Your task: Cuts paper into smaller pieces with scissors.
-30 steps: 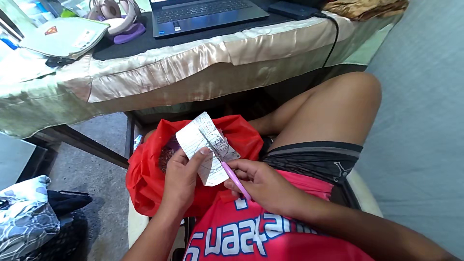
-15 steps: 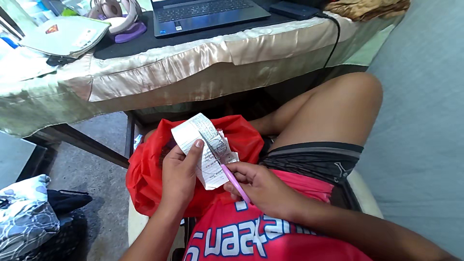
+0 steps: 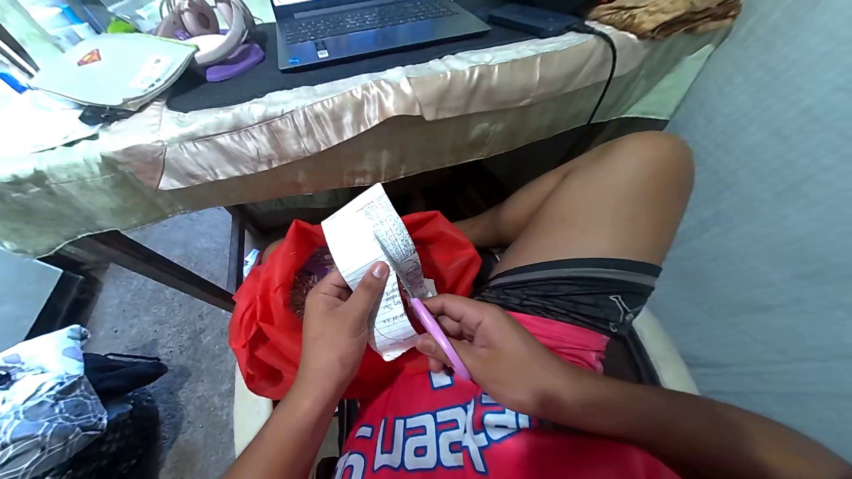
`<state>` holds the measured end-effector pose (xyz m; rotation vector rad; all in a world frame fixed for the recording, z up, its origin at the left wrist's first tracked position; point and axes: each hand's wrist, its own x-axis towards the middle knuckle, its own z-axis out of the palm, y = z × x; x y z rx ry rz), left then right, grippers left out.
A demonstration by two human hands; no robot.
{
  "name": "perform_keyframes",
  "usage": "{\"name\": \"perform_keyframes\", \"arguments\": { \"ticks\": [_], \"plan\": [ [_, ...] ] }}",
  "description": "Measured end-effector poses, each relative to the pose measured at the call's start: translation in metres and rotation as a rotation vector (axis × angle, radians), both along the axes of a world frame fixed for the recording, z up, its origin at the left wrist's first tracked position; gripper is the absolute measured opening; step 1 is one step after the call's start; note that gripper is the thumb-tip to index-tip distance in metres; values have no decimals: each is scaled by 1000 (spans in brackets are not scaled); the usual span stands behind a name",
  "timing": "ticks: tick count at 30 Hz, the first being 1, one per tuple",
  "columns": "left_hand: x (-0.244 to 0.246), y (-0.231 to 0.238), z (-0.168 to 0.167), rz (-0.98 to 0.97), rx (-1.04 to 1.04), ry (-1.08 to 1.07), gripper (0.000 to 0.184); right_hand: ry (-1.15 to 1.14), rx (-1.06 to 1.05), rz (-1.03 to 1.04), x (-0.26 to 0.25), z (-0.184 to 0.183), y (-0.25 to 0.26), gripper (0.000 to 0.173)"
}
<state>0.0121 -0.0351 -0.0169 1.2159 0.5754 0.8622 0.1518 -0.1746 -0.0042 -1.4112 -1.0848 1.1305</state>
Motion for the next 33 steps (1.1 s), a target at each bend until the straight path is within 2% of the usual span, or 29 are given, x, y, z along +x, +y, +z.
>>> {"name": "perform_keyframes", "arguments": {
  "ticks": [4, 9, 13, 18, 33],
  "plan": [
    [-3, -6, 6, -66, 93, -44, 15, -52, 53, 26, 3, 12, -21, 29],
    [3, -8, 9, -56, 53, -69, 22, -52, -14, 54, 6, 29, -41, 27],
    [7, -13, 14, -4, 24, 5, 18, -8, -24, 63, 4, 21, -41, 26],
    [10, -10, 4, -4, -23, 79, 17, 63, -99, 40, 3, 13, -35, 24],
    [10, -5, -9, -67, -141, 122, 19, 59, -217, 18, 3, 9, -22, 24]
  ]
}}
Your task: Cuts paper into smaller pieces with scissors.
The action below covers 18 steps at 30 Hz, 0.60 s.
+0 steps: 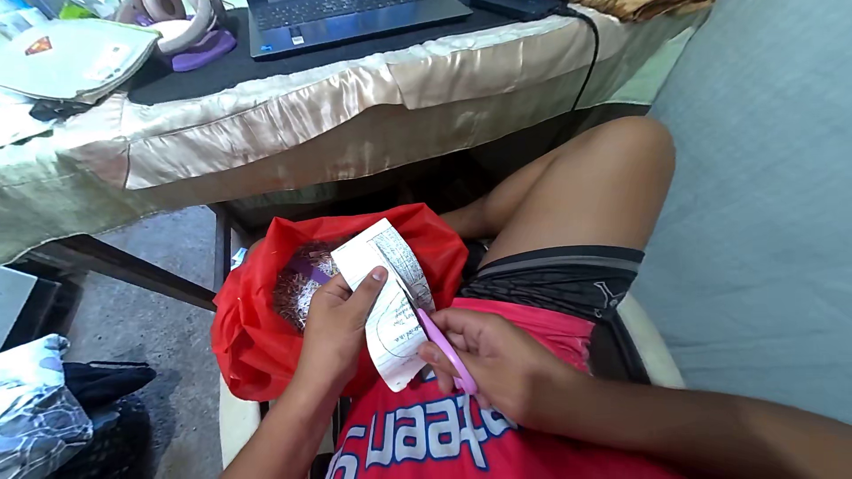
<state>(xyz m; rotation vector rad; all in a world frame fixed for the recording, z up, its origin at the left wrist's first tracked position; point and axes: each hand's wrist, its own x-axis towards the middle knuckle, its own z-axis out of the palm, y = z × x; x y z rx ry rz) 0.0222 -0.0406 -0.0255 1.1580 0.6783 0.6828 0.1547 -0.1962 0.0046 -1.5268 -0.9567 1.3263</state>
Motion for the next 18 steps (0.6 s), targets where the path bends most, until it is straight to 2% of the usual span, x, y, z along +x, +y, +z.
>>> {"name": "perform_keyframes", "arguments": {
  "ticks": [18],
  "plan": [
    [-1, 10, -13, -88, -82, 63, 21, -11, -186, 1, 2, 0, 25, 27]
  ]
}}
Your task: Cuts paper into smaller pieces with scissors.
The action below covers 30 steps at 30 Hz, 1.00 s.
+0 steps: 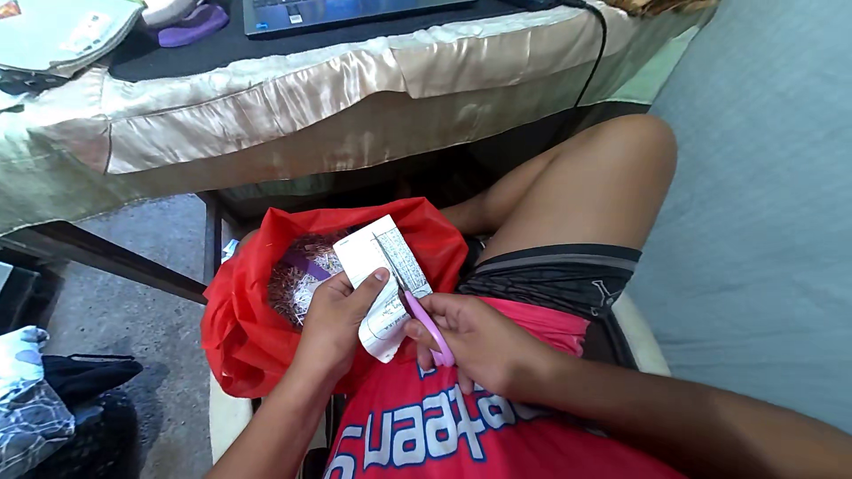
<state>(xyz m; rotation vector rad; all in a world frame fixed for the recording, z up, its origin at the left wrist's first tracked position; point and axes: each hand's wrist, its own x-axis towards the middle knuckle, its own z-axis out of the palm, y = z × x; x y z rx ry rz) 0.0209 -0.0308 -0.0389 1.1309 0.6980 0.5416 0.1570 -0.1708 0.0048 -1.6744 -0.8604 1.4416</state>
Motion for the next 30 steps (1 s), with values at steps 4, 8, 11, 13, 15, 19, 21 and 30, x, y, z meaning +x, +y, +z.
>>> {"name": "perform_keyframes", "arguments": {
  "ticks": [4, 8, 11, 13, 15, 19, 21, 30],
  "plan": [
    [0, 3, -2, 0, -9, 10, 20, 2, -11, -9, 0, -2, 5, 27],
    [0, 6, -4, -22, -10, 10, 20, 14, -19, -14, 0, -3, 7, 27],
    [-1, 5, -3, -49, -1, 27, 19, 16, -32, -20, 1, -3, 10, 29],
    [-1, 6, -3, -63, -13, 33, 19, 19, -25, -22, 1, -4, 10, 28],
    [-1, 7, -3, -71, -16, 39, 20, 23, -16, -25, 1, -5, 11, 27],
    [-2, 8, -4, -76, -5, 41, 19, 19, -27, -15, 2, -4, 12, 28],
    [-2, 7, -5, -90, -5, 44, 17, 14, -32, -10, 3, -3, 14, 29],
    [-4, 9, -8, -119, -8, 65, 19, 23, -39, -7, 4, -4, 17, 29]
  ]
}}
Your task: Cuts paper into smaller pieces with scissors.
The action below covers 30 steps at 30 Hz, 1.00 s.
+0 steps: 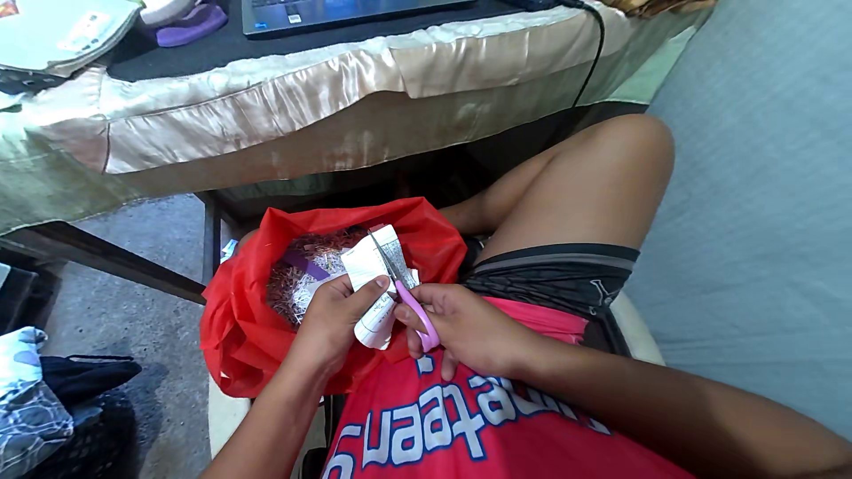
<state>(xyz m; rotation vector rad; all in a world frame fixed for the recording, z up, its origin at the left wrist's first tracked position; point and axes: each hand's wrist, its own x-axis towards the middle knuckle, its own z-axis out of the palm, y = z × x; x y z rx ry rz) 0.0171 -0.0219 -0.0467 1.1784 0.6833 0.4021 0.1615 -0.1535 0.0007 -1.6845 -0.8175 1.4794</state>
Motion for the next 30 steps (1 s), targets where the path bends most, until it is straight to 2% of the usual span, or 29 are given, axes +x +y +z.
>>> {"name": "perform_keyframes", "arguments": {
  "ticks": [10, 16, 20, 23, 25, 30],
  "plan": [
    [-2, 2, 2, -26, -7, 36, 19, 42, 18, -16, 4, -4, 4, 27],
    [-17, 16, 18, 167, 277, 3, 18, 18, 120, -45, 8, 5, -6, 30],
    [-22, 21, 20, 257, 432, -72, 16, -94, 350, -162, 11, 8, -6, 30],
    [-21, 17, 25, 249, 402, -137, 16, -178, 560, -235, 13, 4, 6, 37],
    [-18, 14, 29, 229, 335, -178, 17, -185, 631, -200, 12, 4, 17, 45],
    [-12, 12, 32, 239, 249, -215, 20, -97, 629, -140, 1, -4, 43, 40]
  ]
}}
